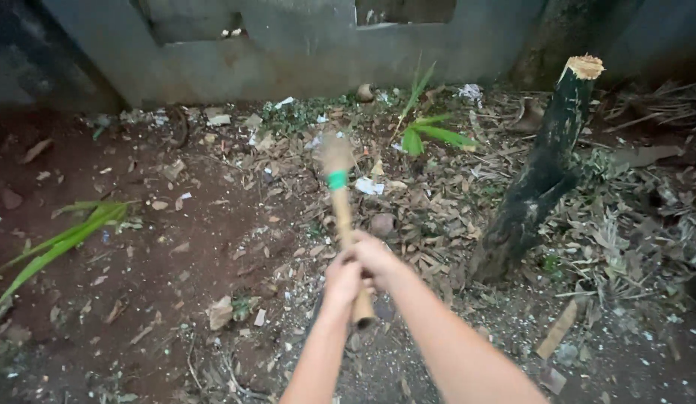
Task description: Sweeping a yard and patio area with a broom.
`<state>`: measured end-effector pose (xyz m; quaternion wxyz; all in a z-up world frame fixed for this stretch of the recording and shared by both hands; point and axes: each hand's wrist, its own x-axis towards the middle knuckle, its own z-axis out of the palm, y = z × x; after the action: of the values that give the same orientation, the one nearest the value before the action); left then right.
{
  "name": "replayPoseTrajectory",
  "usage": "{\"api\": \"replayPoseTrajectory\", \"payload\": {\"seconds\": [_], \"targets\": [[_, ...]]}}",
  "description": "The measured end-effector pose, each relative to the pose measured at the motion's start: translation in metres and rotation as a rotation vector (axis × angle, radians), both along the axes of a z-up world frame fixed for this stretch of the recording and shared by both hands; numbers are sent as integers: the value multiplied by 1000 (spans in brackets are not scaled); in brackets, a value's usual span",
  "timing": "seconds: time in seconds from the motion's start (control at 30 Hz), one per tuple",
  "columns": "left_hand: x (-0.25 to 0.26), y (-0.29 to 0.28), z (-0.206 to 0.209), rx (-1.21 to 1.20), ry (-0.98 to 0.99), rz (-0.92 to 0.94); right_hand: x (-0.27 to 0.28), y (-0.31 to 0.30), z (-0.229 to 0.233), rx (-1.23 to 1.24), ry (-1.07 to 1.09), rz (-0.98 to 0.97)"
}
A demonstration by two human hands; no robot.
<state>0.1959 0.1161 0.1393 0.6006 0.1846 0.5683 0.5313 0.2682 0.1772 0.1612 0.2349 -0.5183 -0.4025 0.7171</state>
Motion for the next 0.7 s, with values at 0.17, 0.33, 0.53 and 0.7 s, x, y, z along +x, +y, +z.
{"api": "replayPoseTrajectory", "payload": {"seconds": [0.17,0.33,0.53,0.7], "targets": [[-72,-57,13,-2,-124,373,-95,-30,-42,-90,63,275],[-132,-80,-69,-143,-153,514,-167,-58,-136,-238,152,417],[-109,-60,-136,-306,-160,259,-127,-39,-247,-291,106,284],[-21,-2,-101,-156,-197,3,-19,17,-176,-151,-237,35]]}}
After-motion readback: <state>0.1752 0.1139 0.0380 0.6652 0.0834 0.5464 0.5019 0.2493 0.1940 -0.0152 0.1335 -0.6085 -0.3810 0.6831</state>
